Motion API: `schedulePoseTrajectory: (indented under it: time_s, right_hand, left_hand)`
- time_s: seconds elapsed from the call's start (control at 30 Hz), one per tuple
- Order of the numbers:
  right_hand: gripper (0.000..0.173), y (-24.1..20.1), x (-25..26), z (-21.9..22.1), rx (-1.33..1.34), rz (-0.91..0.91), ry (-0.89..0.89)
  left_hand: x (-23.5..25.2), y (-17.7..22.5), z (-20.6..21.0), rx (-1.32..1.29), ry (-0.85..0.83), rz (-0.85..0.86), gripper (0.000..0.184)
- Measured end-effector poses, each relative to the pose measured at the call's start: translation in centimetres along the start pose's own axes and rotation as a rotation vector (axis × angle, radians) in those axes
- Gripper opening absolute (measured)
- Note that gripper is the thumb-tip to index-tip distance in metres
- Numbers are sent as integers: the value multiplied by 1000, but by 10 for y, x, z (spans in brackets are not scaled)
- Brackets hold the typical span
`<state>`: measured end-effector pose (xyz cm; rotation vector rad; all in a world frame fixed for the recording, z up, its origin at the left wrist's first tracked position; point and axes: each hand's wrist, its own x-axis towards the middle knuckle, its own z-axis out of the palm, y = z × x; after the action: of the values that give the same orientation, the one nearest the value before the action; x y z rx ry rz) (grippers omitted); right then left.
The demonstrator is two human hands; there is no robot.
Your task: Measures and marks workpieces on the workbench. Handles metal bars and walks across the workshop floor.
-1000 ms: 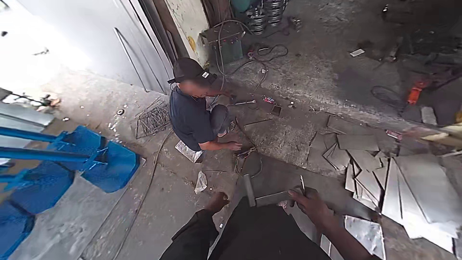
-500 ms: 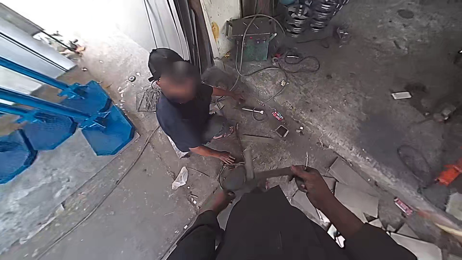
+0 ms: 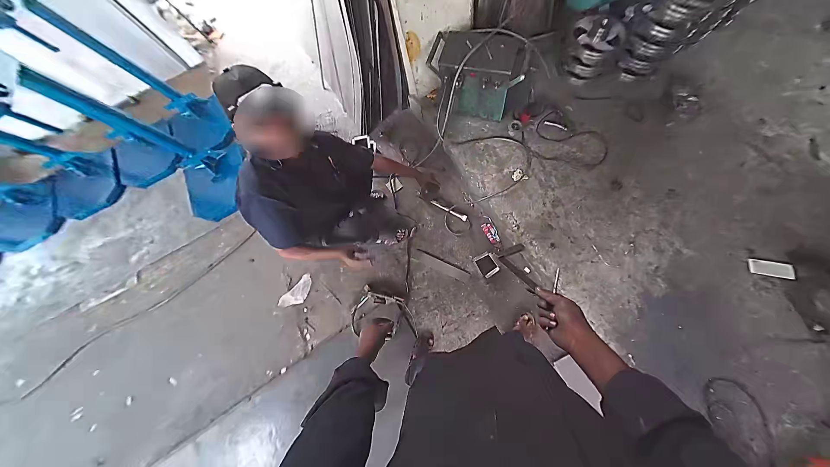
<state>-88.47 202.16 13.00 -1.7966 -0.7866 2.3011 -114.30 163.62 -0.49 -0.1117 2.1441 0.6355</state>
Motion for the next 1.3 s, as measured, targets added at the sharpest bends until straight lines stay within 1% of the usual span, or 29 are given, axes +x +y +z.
schedulePoseTrajectory:
  time_s: [0.03, 0.1, 0.17, 0.2, 0.3, 0.37, 0.43, 0.5, 0.53, 0.6, 0.67, 0.7, 0.8, 0.83, 0.9, 0.93, 1.0, 1.13, 1.2, 1.3]
  right_hand:
    - [19, -20, 1, -10, -53, 10, -21]
    - [18, -59, 14, -20, -133, 4, -83]
    - [13, -79, 30, -26, -212, -2, -125]
    - [12, -87, 38, -25, -267, -6, -135]
    - [14, -96, 48, -4, -501, -35, -151]
    - [16, -96, 43, 20, -725, -44, -232]
    - [20, -95, 25, 44, -990, -9, -418]
    - [21, -98, 0, 86, -1172, 44, -679]
    - [22, -100, -8, 111, -1198, 79, -823]
    - [22, -96, -26, 139, -1180, 215, -1031]
    - [23, -95, -41, 158, -1186, 338, -1130]
    - [24, -93, -45, 163, -1197, 376, -1151]
    - [22, -100, -41, 169, -1204, 392, -1170]
    - [23, -104, -37, 167, -1199, 361, -1159]
    - [22, -116, -23, 163, -1195, 285, -1129]
    - [22, -122, -13, 160, -1186, 250, -1089]
    - [20, -136, 7, 155, -1111, 186, -933]
    - [17, -176, 60, 152, -906, 56, -601]
    - [12, -205, 83, 154, -787, 62, -530]
    - [10, -243, 111, 152, -722, 94, -511]
  left_hand:
    - [-16, 2, 19, -33, -11, -35, 33]
    - [-44, 15, 48, -24, -77, -33, 33]
    - [-74, 14, 76, -2, -150, -18, 33]
    - [-85, 12, 88, -7, -156, -24, 33]
    - [-111, 7, 111, -60, -78, -61, 33]
    - [-125, 6, 114, -115, -38, -114, 32]
    - [-134, -8, 127, -174, -47, -179, 32]
    - [-129, -24, 130, -209, -38, -228, 31]
    - [-119, -27, 126, -228, -23, -244, 32]
    - [-113, -37, 136, -300, -11, -297, 34]
    - [-109, -47, 145, -384, 40, -289, 39]
    - [-107, -50, 149, -373, 92, -253, 38]
    - [-117, -14, 134, -248, 107, -166, 35]
    - [-122, -4, 133, -262, 111, -159, 35]
    - [-131, 11, 136, -402, 155, -210, 31]
    - [-130, 11, 143, -488, 169, -251, 28]
    - [-131, 7, 162, -617, 185, -326, 27]
    - [-147, 10, 201, -660, 146, -445, 29]
    - [-152, 21, 219, -719, 176, -511, 29]
    - [-166, 54, 241, -785, 225, -578, 30]
